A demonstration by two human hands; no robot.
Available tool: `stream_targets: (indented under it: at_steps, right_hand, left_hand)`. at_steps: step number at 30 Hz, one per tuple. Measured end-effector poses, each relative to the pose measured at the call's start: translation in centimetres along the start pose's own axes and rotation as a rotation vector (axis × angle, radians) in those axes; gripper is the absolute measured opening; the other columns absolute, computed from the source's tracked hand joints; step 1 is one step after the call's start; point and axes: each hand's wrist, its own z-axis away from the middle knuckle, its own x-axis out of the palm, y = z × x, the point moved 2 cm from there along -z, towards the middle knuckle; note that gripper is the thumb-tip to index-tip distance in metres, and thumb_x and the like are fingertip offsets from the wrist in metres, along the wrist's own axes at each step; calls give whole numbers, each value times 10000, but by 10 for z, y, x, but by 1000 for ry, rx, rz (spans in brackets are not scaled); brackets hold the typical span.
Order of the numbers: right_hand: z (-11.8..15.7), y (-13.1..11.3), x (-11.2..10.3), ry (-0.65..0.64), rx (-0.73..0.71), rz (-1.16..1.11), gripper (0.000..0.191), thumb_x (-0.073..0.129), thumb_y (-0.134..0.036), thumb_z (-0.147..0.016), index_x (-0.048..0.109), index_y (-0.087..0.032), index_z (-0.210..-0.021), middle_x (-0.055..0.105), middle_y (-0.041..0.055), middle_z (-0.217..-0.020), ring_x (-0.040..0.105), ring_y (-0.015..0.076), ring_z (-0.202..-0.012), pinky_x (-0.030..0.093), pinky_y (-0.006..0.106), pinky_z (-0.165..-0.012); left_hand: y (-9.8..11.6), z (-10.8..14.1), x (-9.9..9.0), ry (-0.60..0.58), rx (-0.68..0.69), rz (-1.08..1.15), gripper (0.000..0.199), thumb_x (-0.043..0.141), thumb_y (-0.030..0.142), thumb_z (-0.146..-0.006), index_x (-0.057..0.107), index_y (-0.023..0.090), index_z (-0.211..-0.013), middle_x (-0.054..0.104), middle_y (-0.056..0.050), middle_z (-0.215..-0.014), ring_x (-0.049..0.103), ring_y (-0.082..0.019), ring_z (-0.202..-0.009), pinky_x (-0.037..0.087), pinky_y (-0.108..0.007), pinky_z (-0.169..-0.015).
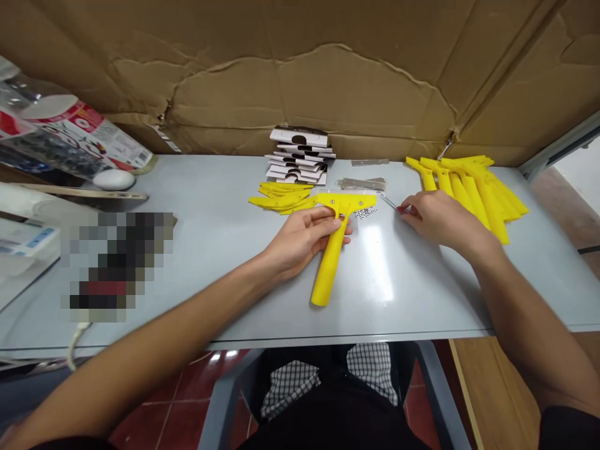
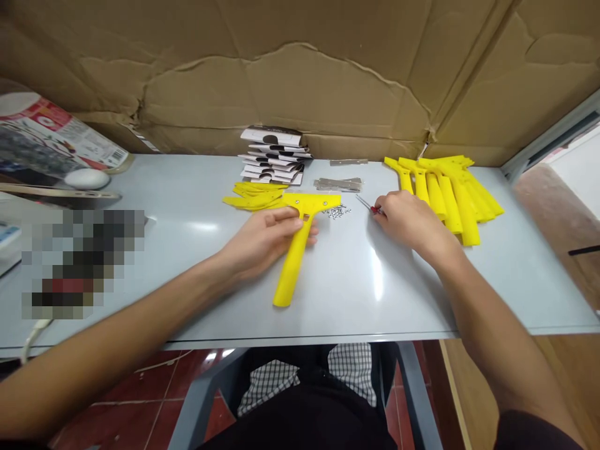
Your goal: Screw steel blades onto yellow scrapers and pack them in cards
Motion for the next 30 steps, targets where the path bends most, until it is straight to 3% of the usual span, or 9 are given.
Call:
stream_targets:
  at_steps: [6, 10, 13, 16, 18, 22, 26, 30]
  right_hand:
    - [-1, -1, 3, 11, 14, -20, 366, 555, -400, -1060, 804, -153, -1165, 791, 171, -1042, 703, 319, -892, 452, 412, -705]
    - [7, -14, -4, 205, -9, -60, 473, 543, -509, -1082, 781, -124, -1220, 775, 214, -1179, 726, 334, -951, 484, 430, -763]
    - [19, -40, -11, 311, -104, -254, 409, 598, -510, -1067, 789, -149, -1096, 796, 141, -988, 717, 269, -827, 483, 399, -747]
    - [32, -70, -8, 259, -239, -469, 377, 612, -504, -1058, 752, -189, -905, 768, 69, -807, 671, 207, -701, 465, 363, -702]
    - [38, -85, -1, 163, -276, -568, 343, 645, -505, -1037, 732, -195, -919, 762, 41, -779, 653, 185, -660, 463, 350, -688]
    - [40, -100, 16, -23, -199, -736, 332, 772, -511, -967, 690, -200, -1047, 780, 8, -818, 683, 172, -674, 504, 350, -740]
    - [35, -104, 30, -65, -112, -878, 422, 873, -501, -872, 664, -203, -1086, 781, 26, -880, 725, 192, -740, 539, 354, -733]
    - [31, -103, 41, -77, -88, -982, 389, 856, -443, -856, 656, -209, -1093, 760, 23, -869, 723, 196, -740, 561, 351, -692]
  left_hand:
    - [0, 1, 0, -10, 20, 2, 284, 950, 264, -836, 766, 133, -1008, 804, -144, -1087, 791, -249, -979, 653, -412, -946]
    - [-2, 2, 0, -24, 10, 12, 307, 947, 252, -844, 782, 127, -1071, 797, -148, -1129, 789, -234, -989, 626, -395, -984]
    - [-3, 2, 1, -24, 10, 39, 334, 950, 230, -834, 780, 128, -1103, 788, -155, -1166, 781, -242, -1023, 616, -395, -990]
    - [-3, 1, 2, -7, 11, 75, 411, 979, 207, -787, 755, 141, -1126, 773, -140, -1140, 756, -246, -1040, 611, -389, -965]
    - [-4, 1, 2, 12, 35, 96, 457, 999, 197, -748, 739, 149, -1121, 753, -114, -1089, 729, -237, -1024, 608, -376, -928]
    - [-6, 1, 3, 74, 69, 119, 520, 1025, 183, -676, 700, 160, -1081, 713, -70, -1054, 682, -216, -1016, 584, -379, -917]
    - [-10, 2, 3, 131, 78, 107, 540, 1025, 188, -667, 662, 167, -1066, 704, -52, -1052, 662, -195, -999, 551, -369, -926]
    - [-13, 1, 2, 166, 81, 114, 654, 1029, 187, -660, 604, 186, -1157, 713, -38, -1031, 674, -181, -954, 540, -366, -921]
